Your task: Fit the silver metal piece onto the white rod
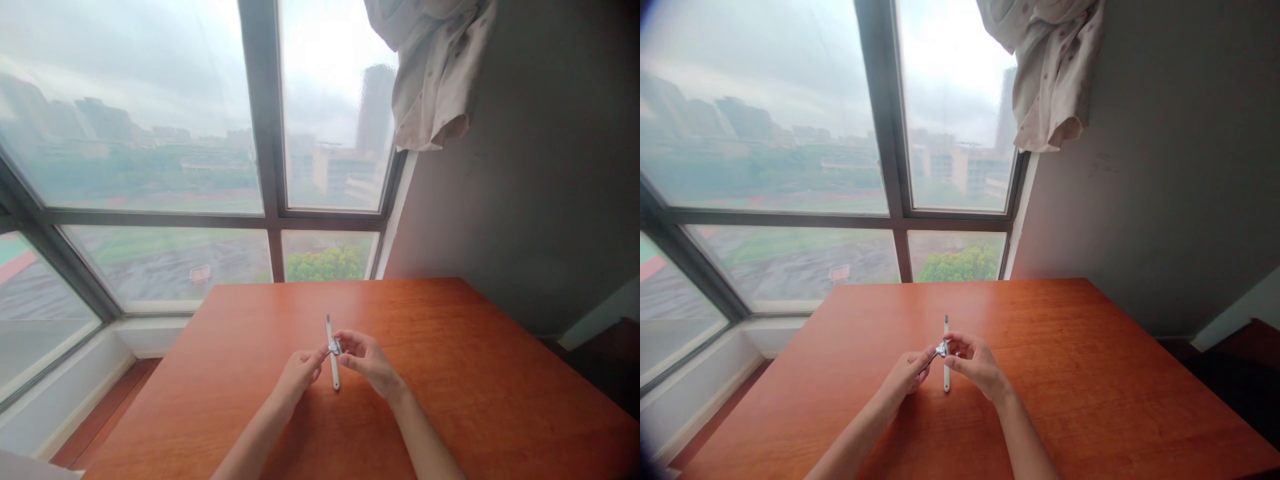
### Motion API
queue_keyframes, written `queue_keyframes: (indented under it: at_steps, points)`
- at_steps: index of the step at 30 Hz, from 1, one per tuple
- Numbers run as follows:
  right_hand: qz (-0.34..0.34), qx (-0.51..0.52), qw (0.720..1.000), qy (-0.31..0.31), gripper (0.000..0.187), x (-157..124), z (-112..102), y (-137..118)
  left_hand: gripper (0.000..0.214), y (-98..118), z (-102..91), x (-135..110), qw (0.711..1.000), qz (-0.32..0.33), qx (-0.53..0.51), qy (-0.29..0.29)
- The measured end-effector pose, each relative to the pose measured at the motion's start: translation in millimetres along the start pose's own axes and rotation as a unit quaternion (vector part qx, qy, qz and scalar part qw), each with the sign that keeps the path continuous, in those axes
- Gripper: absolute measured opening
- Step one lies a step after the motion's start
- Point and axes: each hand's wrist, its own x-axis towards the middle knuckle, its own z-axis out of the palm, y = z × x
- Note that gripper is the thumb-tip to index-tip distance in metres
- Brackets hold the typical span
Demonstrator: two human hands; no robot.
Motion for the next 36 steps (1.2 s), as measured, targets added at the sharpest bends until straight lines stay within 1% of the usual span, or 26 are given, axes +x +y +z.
queue_keyframes:
  at_steps: [4, 6, 8, 10, 11, 13, 15, 17, 19, 22, 25, 28, 32, 36]
  points:
    - [-0.001, 0.003, 1.0, -0.008, 0.045, 0.1, 1.2, -1.0, 0.071, -0.9, 0.4, 0.6, 1.0, -0.002, -0.009, -0.007]
    - [-0.004, -0.006, 1.0, 0.003, 0.044, 0.1, -2.7, -3.9, 0.071, -4.4, 0.5, 3.3, 1.0, -0.008, -0.023, -0.004]
    - [-0.011, -0.035, 0.999, 0.032, 0.043, -0.2, -13.1, -7.4, 0.072, -8.7, 0.0, 6.8, 0.999, -0.017, -0.042, 0.012]
    - [-0.022, -0.1, 0.991, 0.084, 0.042, -1.2, -30.7, -9.2, 0.071, -12.0, -1.1, 9.5, 0.998, -0.016, -0.06, 0.025]
    - [-0.026, -0.147, 0.982, 0.117, 0.042, -2.0, -41.5, -8.8, 0.07, -12.7, -1.8, 10.2, 0.997, -0.013, -0.07, 0.031]
    - [-0.033, -0.254, 0.948, 0.189, 0.041, -4.5, -64.3, -5.1, 0.069, -12.4, -3.3, 9.8, 0.995, -0.001, -0.085, 0.043]
    - [-0.019, -0.346, 0.914, 0.212, 0.039, -7.7, -83.8, 1.4, 0.066, -10.9, -4.5, 7.9, 0.994, 0.012, -0.093, 0.056]
    - [-0.002, -0.4, 0.894, 0.201, 0.037, -10.6, -96.3, 7.9, 0.062, -10.0, -5.5, 5.9, 0.992, 0.023, -0.101, 0.074]
    - [0.008, -0.429, 0.883, 0.189, 0.035, -12.4, -101.0, 12.6, 0.057, -10.7, -6.7, 4.7, 0.989, 0.033, -0.112, 0.094]
    - [0.01, -0.458, 0.872, 0.173, 0.032, -12.7, -99.5, 15.3, 0.051, -13.0, -8.8, 4.1, 0.983, 0.04, -0.136, 0.115]
    - [0.009, -0.488, 0.857, 0.166, 0.035, -12.7, -98.6, 15.6, 0.047, -13.4, -10.1, 3.6, 0.979, 0.041, -0.156, 0.123]
    - [0.012, -0.518, 0.837, 0.175, 0.038, -15.1, -105.3, 15.6, 0.044, -12.3, -9.8, 2.7, 0.978, 0.05, -0.158, 0.127]
    - [0.025, -0.551, 0.809, 0.206, 0.036, -22.1, -120.8, 15.8, 0.043, -13.7, -8.6, 3.1, 0.979, 0.061, -0.152, 0.12]
    - [0.033, -0.557, 0.799, 0.226, 0.036, -29.3, -132.6, 17.5, 0.043, -15.3, -8.1, 3.4, 0.983, 0.063, -0.125, 0.116]
